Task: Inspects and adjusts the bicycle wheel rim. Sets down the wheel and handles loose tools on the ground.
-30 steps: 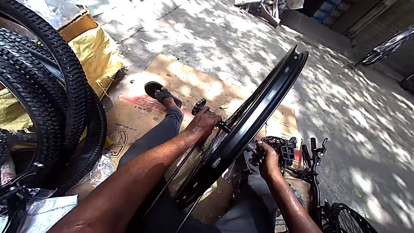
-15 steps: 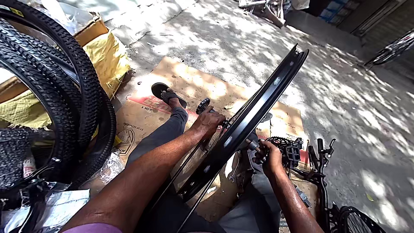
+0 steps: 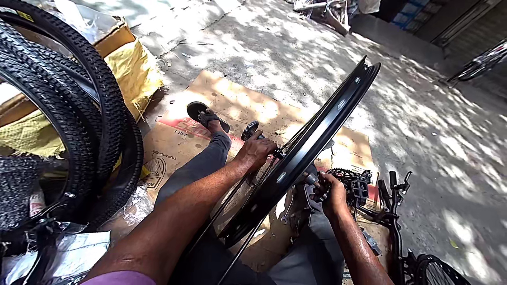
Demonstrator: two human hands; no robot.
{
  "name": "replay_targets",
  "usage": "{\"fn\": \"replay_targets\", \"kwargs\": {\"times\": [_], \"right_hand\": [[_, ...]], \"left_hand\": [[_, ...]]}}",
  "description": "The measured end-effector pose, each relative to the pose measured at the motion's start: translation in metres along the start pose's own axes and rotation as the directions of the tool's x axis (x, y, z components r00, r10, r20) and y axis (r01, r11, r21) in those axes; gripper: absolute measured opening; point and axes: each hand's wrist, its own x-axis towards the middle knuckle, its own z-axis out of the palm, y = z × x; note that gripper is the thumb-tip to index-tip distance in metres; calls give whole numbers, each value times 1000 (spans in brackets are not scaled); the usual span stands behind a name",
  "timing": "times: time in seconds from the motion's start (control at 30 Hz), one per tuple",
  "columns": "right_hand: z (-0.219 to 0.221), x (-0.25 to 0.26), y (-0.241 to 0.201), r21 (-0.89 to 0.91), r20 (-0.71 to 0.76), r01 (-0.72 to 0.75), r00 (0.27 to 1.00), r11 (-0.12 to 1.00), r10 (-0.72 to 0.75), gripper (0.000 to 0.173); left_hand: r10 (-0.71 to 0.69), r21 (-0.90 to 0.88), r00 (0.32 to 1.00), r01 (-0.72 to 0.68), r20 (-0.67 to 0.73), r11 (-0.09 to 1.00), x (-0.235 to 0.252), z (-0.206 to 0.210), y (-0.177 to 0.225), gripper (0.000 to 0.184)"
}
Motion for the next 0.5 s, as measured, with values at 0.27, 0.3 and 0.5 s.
{"fn": "replay_targets", "kwargs": {"times": [0.27,0.3,0.5], "right_hand": [[2,-15,-4,14,41,11,999,1000,-12,38],[1,-15,-3,18,43,9,999,1000,-10,38],[0,-14,1,57,51,20,998,998,-23,39]], "left_hand": [[10,-26,1000,-10,2,1000,-9,-8,4,26],[-4,-65,1000,4,3,998,-17,-9,7,35],[-409,-224,909,416,83,881,-115,-16,29,66]]}}
